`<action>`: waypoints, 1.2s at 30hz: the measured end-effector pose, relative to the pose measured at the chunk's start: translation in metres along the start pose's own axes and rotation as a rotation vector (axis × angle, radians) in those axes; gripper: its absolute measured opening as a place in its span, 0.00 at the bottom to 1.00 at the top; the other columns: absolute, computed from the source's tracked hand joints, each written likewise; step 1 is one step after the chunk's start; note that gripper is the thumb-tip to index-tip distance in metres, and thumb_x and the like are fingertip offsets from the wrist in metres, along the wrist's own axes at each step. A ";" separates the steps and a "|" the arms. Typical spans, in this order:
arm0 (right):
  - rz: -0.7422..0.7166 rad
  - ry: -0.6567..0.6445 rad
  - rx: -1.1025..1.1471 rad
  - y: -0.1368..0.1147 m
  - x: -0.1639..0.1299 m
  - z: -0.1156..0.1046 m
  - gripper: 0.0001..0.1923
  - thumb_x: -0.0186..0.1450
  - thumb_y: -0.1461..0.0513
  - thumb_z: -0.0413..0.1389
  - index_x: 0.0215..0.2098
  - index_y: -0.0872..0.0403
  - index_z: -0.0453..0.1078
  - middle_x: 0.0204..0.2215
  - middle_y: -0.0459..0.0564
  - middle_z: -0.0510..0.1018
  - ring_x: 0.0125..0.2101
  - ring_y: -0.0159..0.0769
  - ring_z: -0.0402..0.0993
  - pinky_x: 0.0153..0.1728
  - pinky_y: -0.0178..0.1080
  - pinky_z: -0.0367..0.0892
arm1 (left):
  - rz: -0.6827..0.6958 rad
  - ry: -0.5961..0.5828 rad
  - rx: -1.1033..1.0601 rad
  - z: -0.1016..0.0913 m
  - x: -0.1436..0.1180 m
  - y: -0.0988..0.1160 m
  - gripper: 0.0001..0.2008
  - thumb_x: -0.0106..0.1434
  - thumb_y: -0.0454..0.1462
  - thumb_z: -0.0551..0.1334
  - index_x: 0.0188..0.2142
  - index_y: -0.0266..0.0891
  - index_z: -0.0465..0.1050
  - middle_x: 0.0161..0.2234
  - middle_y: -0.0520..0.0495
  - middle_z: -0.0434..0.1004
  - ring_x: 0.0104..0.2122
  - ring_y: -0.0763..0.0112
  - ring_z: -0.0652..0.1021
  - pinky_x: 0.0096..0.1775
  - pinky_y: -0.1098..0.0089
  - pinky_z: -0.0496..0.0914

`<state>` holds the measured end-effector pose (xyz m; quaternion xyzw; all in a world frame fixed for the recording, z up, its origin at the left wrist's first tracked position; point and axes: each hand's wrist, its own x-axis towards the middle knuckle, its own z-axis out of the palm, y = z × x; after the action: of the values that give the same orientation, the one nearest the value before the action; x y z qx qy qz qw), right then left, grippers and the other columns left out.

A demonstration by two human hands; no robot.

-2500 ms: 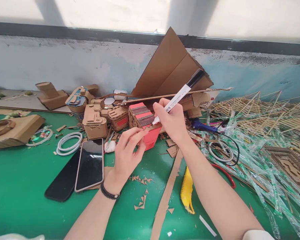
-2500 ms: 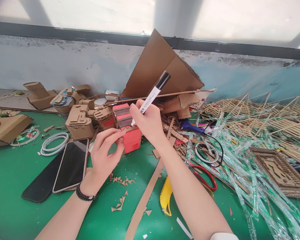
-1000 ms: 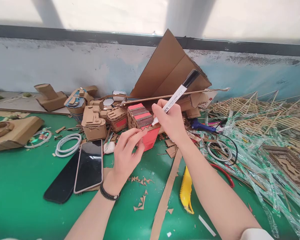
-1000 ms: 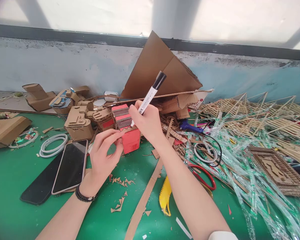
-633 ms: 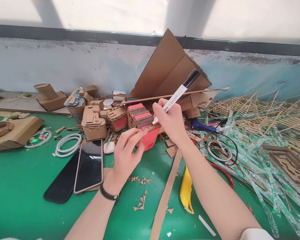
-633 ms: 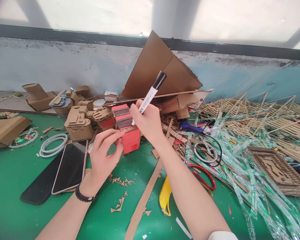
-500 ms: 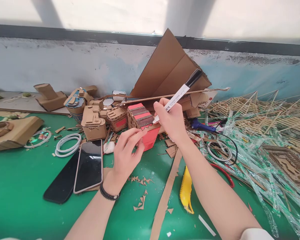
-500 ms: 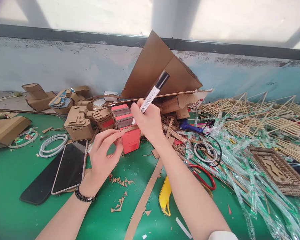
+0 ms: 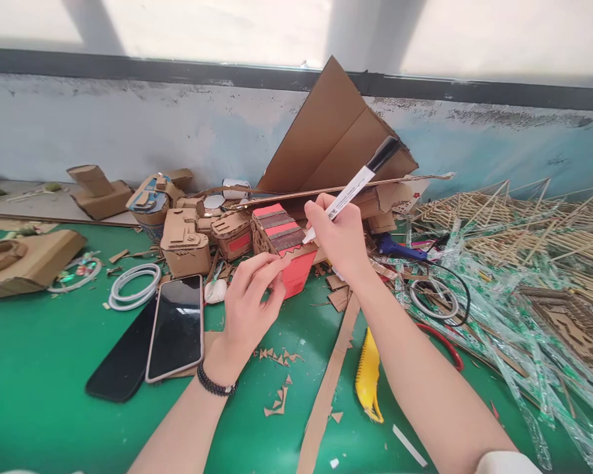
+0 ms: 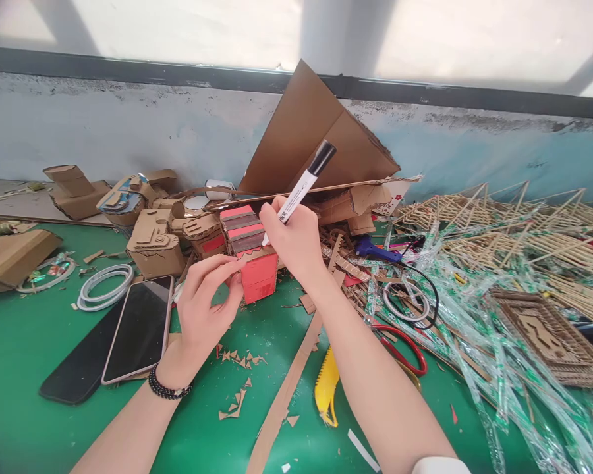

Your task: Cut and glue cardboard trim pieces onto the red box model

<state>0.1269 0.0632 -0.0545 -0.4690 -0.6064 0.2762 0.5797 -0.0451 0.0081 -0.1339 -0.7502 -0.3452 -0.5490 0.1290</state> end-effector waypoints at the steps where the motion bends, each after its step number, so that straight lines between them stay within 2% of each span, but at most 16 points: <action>1: 0.002 -0.005 0.000 0.000 0.000 0.000 0.18 0.67 0.59 0.56 0.20 0.49 0.59 0.17 0.39 0.70 0.20 0.29 0.67 0.25 0.34 0.64 | 0.000 -0.001 0.000 0.000 0.000 0.000 0.23 0.64 0.21 0.65 0.55 0.42 0.76 0.49 0.43 0.80 0.48 0.66 0.82 0.52 0.66 0.78; 21: 0.007 -0.002 0.007 0.000 -0.001 0.000 0.19 0.67 0.60 0.55 0.20 0.49 0.56 0.16 0.39 0.66 0.20 0.30 0.66 0.25 0.35 0.61 | -0.030 -0.013 0.019 -0.002 0.000 0.002 0.21 0.68 0.24 0.63 0.56 0.46 0.75 0.49 0.44 0.81 0.48 0.65 0.83 0.51 0.63 0.79; 29: 0.025 0.007 0.050 -0.002 0.000 -0.002 0.18 0.66 0.60 0.55 0.20 0.48 0.55 0.16 0.38 0.64 0.19 0.30 0.67 0.25 0.36 0.61 | -0.012 -0.009 -0.004 -0.001 0.000 0.000 0.22 0.66 0.23 0.64 0.55 0.44 0.75 0.49 0.43 0.80 0.48 0.65 0.82 0.52 0.65 0.78; 36: 0.018 -0.001 0.023 0.000 0.000 -0.002 0.18 0.66 0.60 0.55 0.20 0.49 0.56 0.16 0.39 0.66 0.20 0.30 0.67 0.26 0.36 0.61 | -0.021 -0.017 0.011 -0.002 0.001 0.001 0.21 0.68 0.24 0.63 0.55 0.46 0.75 0.49 0.44 0.81 0.48 0.65 0.83 0.51 0.64 0.79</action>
<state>0.1289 0.0632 -0.0545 -0.4676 -0.5993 0.2882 0.5824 -0.0457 0.0068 -0.1325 -0.7503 -0.3572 -0.5423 0.1242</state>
